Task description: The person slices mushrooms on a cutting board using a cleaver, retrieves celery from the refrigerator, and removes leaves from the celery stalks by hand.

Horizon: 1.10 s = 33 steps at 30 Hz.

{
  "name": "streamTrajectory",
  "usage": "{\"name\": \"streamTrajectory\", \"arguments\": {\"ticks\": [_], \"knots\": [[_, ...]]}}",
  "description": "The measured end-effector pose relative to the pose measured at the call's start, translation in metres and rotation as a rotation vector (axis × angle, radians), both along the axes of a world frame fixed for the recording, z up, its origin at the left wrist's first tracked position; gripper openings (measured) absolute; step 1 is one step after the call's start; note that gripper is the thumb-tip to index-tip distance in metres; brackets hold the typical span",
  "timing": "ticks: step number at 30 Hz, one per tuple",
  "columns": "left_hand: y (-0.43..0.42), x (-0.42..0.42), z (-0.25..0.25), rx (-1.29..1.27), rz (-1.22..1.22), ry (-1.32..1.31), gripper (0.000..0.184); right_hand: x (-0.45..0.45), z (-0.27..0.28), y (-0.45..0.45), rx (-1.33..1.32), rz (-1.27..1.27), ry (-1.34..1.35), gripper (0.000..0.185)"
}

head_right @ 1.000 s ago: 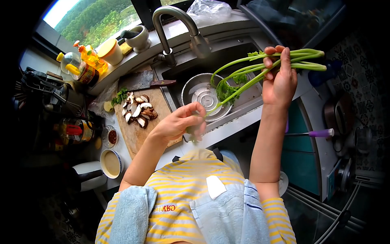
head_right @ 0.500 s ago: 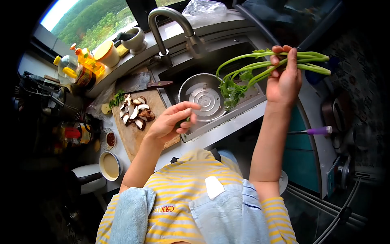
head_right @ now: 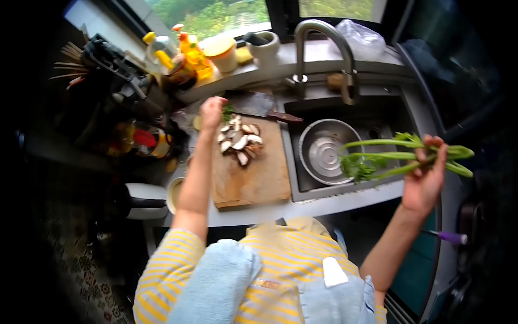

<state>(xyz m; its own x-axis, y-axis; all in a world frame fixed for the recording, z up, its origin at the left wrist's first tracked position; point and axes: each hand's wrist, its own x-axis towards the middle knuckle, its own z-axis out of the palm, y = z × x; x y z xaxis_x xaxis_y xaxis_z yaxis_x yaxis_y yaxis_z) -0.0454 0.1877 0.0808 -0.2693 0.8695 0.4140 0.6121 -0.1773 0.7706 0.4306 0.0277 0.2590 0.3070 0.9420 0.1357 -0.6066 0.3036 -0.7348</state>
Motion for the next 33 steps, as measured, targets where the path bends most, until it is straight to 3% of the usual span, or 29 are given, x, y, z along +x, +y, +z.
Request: {"name": "streamTrajectory", "arguments": {"ticks": [1, 2, 3, 4, 5, 7, 9, 11, 15, 17, 20, 23, 24, 29, 33], "knots": [[0.007, -0.010, 0.012, -0.052, -0.011, 0.075, 0.021, -0.003, -0.003, 0.000, -0.010, 0.036, 0.056, 0.022], [0.022, -0.033, 0.001, -0.258, -0.032, 0.411, 0.026, -0.008, -0.002, 0.001, -0.034, 0.007, 0.069, 0.022], [0.015, -0.026, 0.000, -0.511, 0.139, 0.551, 0.044, -0.009, -0.003, 0.002, -0.024, 0.044, 0.129, 0.022], [0.004, -0.013, 0.026, -0.607, 0.176, 0.690, 0.057, -0.011, -0.002, 0.001, -0.010, 0.065, 0.176, 0.022], [-0.005, 0.012, 0.044, -0.412, 0.198, 0.699, 0.051, -0.014, -0.001, 0.002, -0.002, 0.048, 0.172, 0.023], [-0.018, 0.057, 0.069, 0.129, -0.072, 0.412, 0.037, -0.020, 0.002, 0.003, -0.010, 0.038, 0.184, 0.023], [-0.061, 0.112, 0.095, -0.074, -0.580, -0.349, 0.023, -0.026, 0.002, 0.005, -0.039, 0.027, 0.207, 0.024], [-0.114, 0.166, 0.127, -0.039, -0.924, -0.424, 0.018, -0.030, 0.002, 0.006, -0.049, 0.031, 0.216, 0.024], [-0.133, 0.232, 0.113, 0.177, -0.637, -0.065, 0.031, -0.037, 0.005, 0.005, -0.058, 0.048, 0.232, 0.024], [-0.126, 0.241, 0.107, 0.086, -0.622, -0.077, 0.035, -0.038, 0.006, 0.002, -0.060, 0.054, 0.251, 0.024], [-0.116, 0.239, 0.098, 0.000, -0.825, -0.168, 0.028, -0.032, 0.004, 0.001, -0.041, 0.050, 0.238, 0.025], [-0.114, 0.227, 0.108, -0.638, -1.232, -0.853, 0.017, -0.025, 0.004, -0.002, -0.047, 0.035, 0.233, 0.024], [-0.116, 0.220, 0.121, -0.747, -1.291, -0.908, 0.012, -0.023, 0.004, -0.002, -0.043, 0.054, 0.246, 0.024], [-0.118, 0.211, 0.122, -0.824, -1.328, -0.946, 0.013, -0.018, 0.004, -0.006, -0.049, 0.074, 0.149, 0.023], [-0.127, 0.214, 0.129, -1.045, -1.330, -1.084, 0.028, -0.012, 0.005, -0.004, -0.019, 0.087, 0.120, 0.023]]}}
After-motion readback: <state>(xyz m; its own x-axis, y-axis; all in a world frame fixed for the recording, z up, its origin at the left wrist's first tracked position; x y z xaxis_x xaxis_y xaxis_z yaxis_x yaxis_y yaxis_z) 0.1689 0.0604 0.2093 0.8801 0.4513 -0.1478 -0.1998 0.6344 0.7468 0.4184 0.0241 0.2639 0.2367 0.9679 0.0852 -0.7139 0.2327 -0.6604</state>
